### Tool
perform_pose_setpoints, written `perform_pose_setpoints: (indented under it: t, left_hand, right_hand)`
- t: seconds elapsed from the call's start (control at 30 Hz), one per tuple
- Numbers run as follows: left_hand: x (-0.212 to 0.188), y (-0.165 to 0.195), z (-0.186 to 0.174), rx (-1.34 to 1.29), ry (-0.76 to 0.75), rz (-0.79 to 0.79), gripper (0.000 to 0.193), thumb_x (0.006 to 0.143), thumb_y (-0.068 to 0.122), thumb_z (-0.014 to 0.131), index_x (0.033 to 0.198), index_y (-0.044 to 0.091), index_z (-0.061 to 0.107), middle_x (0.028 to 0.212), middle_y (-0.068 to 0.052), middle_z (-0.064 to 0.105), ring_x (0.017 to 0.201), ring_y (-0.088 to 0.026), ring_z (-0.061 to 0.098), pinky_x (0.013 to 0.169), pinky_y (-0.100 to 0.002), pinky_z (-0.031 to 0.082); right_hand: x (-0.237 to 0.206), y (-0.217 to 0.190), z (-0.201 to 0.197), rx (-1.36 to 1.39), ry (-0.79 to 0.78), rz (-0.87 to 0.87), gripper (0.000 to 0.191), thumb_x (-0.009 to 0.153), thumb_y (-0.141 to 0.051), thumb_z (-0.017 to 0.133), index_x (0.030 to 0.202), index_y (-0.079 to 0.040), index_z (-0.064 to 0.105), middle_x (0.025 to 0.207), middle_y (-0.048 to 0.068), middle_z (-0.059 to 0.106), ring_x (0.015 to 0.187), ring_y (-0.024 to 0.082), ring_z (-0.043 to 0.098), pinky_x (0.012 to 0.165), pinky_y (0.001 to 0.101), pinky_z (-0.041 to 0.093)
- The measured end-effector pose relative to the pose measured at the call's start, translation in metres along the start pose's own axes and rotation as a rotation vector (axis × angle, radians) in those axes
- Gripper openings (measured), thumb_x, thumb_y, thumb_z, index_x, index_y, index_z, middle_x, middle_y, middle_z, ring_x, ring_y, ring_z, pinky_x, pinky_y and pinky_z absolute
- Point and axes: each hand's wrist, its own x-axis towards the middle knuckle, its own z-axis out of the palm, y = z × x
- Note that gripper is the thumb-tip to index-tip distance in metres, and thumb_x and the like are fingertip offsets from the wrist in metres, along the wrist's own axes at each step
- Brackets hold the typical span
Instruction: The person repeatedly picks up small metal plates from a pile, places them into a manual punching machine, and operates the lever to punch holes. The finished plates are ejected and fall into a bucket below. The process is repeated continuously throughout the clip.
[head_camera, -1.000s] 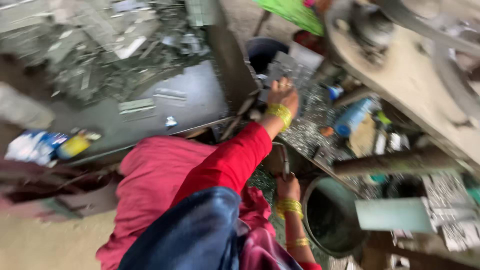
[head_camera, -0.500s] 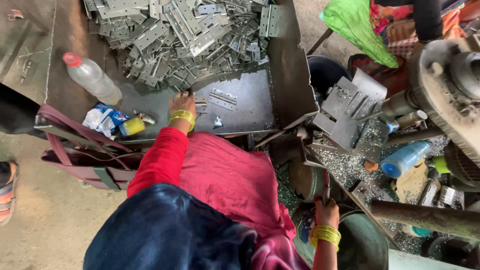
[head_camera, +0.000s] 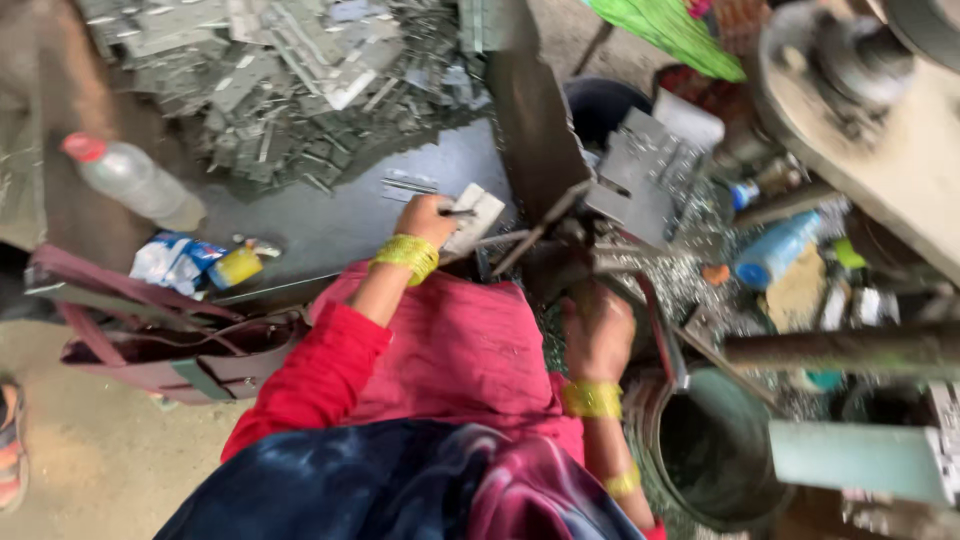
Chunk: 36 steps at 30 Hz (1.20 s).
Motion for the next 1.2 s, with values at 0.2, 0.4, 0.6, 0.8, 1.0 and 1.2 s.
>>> perform_pose_setpoints:
  t: [0.2,0.4,0.6,0.8,1.0,1.2]
  left_hand:
    - [-0.072,0.061,0.073,-0.724,-0.508,-0.181,0.017,0.085,0.011,0.079,0.099,0.001,0.08,0.087,-0.004,0.075,0.078,-0.012,0.065,0.073,-0.03,0.052]
    - [-0.048,0.101,0.116,-0.998,-0.495,-0.098,0.032,0.08,0.005,0.074,0.112,0.006,0.075,0.096,-0.002,0.077,0.086,-0.01,0.07,0.081,-0.027,0.056]
    - [0.012,0.195,0.205,-0.011,0.095,0.331,0.041,0.088,0.019,0.073,0.125,0.0,0.072,0.118,-0.024,0.071,0.098,-0.034,0.071,0.082,-0.039,0.055]
    - [-0.018,0.18,0.219,0.725,0.007,0.654,0.041,0.094,0.037,0.06,0.109,0.002,0.076,0.158,-0.02,0.04,0.124,-0.029,0.052,0.097,-0.046,0.042]
    - [-0.009,0.211,0.21,0.984,-0.183,0.653,0.041,0.094,0.038,0.053,0.096,0.009,0.081,0.166,-0.014,0.033,0.123,-0.025,0.047,0.097,-0.039,0.036]
    - [0.016,0.223,0.222,0.953,-0.123,0.634,0.029,0.091,0.023,0.057,0.101,0.012,0.082,0.161,-0.01,0.043,0.133,-0.025,0.043,0.104,-0.041,0.031]
  right_hand:
    - [-0.003,0.013,0.055,1.246,-0.174,0.455,0.024,0.103,-0.016,0.077,0.095,0.007,0.074,0.081,0.0,0.066,0.07,0.007,0.052,0.063,0.0275,0.043]
    - [0.033,0.032,-0.03,0.985,-0.298,0.435,0.032,0.103,-0.025,0.073,0.096,0.006,0.073,0.08,0.0,0.069,0.071,0.011,0.063,0.063,0.0297,0.055]
    - [0.072,0.003,-0.116,-0.583,0.12,-0.07,0.045,0.085,-0.04,0.067,0.117,-0.009,0.068,0.096,0.016,0.073,0.087,0.036,0.074,0.071,0.0469,0.058]
    - [0.029,0.024,-0.106,-0.479,-0.294,0.347,0.043,0.094,-0.033,0.061,0.13,-0.012,0.06,0.108,0.018,0.073,0.097,0.038,0.072,0.079,0.0505,0.057]
    - [0.033,0.044,-0.094,-0.361,-0.445,0.426,0.049,0.093,-0.039,0.063,0.13,-0.01,0.055,0.112,0.021,0.073,0.105,0.04,0.069,0.089,0.0515,0.054]
    - [0.028,0.075,-0.081,-0.279,-0.423,0.454,0.055,0.087,-0.042,0.068,0.129,-0.01,0.055,0.111,0.022,0.072,0.105,0.042,0.068,0.087,0.0524,0.053]
